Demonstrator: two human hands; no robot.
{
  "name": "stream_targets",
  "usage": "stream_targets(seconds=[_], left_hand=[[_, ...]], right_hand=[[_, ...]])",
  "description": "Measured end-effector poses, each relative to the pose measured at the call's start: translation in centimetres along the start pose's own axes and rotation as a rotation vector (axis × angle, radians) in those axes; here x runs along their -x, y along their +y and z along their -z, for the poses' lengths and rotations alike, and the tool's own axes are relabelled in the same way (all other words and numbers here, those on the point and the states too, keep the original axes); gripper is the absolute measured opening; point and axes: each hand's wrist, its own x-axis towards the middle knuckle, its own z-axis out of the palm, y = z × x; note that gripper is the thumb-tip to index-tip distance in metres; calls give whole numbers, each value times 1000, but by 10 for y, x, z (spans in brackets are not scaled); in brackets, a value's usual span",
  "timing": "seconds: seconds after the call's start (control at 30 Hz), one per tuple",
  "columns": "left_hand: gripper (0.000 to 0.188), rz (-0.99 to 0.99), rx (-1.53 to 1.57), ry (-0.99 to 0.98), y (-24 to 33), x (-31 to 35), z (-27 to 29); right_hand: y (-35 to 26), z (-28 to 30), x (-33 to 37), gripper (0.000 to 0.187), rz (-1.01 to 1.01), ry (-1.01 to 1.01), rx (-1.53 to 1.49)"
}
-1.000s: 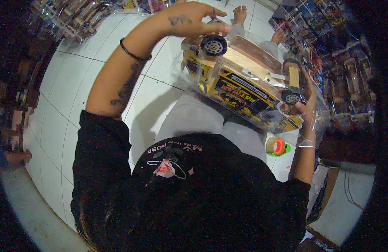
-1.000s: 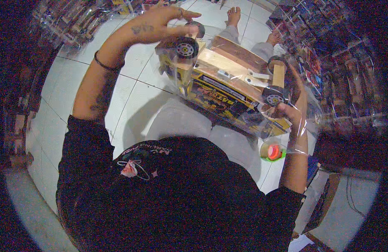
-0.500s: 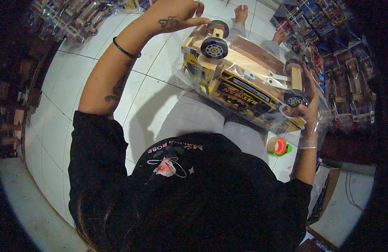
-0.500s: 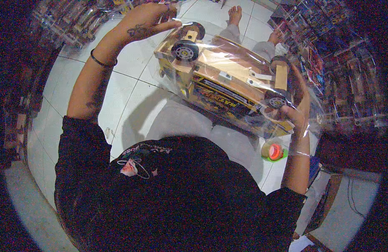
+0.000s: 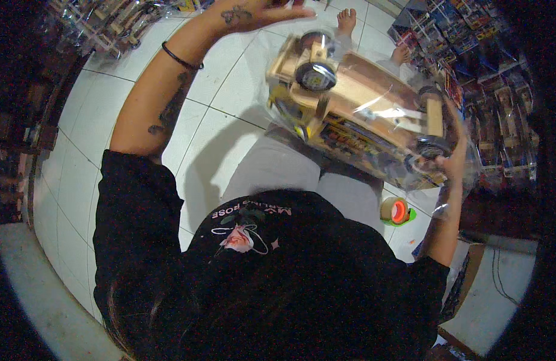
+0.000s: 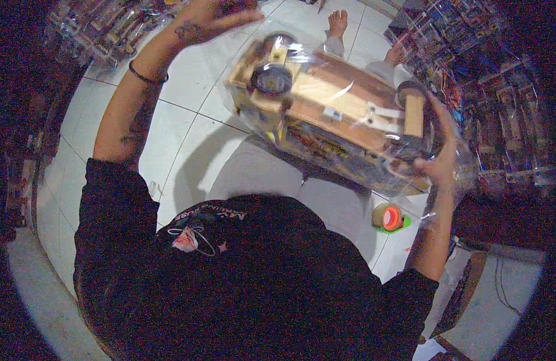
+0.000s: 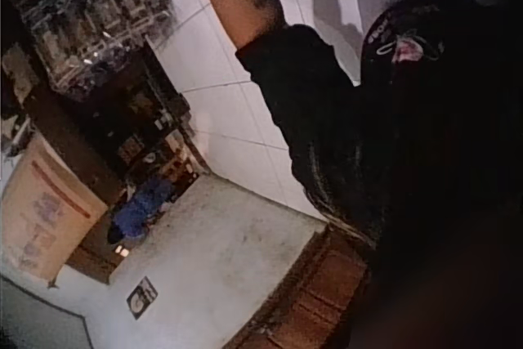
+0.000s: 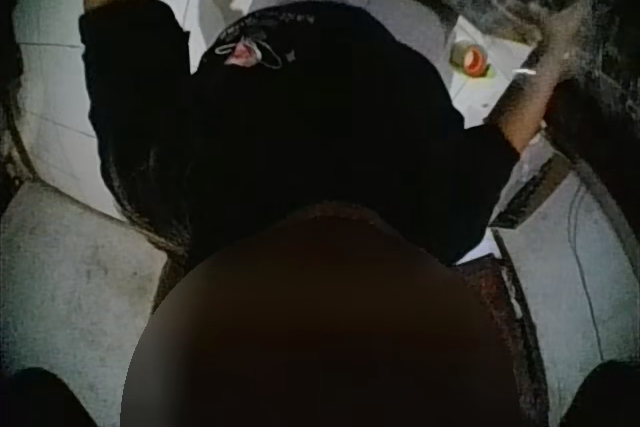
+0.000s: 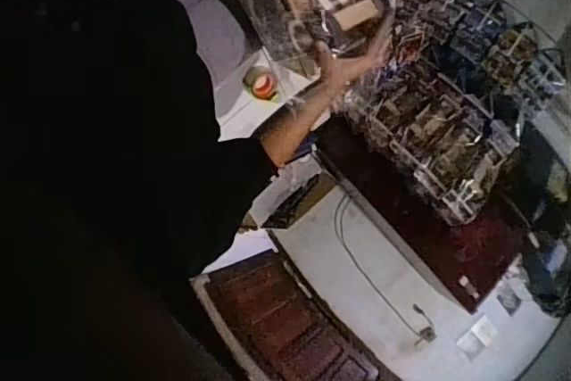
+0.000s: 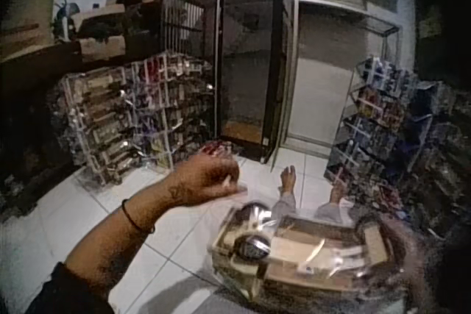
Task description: The person sits on the floor and wraps several toy boxes in clear plastic film using a handheld tape dispenser. They pull the film taut, apply tape to secure the wrap, and rotate the boxes to cover all sides. The wrapped items are set aside on the floor.
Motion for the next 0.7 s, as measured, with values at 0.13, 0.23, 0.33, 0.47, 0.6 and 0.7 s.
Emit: stream_targets(seconds=[0.13, 0.23, 0.33, 0.47, 0.6, 0.7], left_hand=[[38, 183, -159, -508, 2, 11, 3], [66, 104, -62, -301, -5, 36, 10], [42, 372, 21, -353, -19, 58, 12], [23, 421, 244, -99, -33, 64, 9], [11, 382, 231, 6, -29, 61, 19], [8, 323, 154, 10, -17, 61, 23]], right_hand=[[11, -2, 6, 121, -67, -59, -35], [17, 11, 18, 112, -96, -136, -120], [19, 30, 33, 88, -88, -86, -115], [29, 52, 39, 76, -426, 159, -758], [47, 73, 33, 72, -675, -27, -589], [57, 90, 31, 67, -831, 49, -484]])
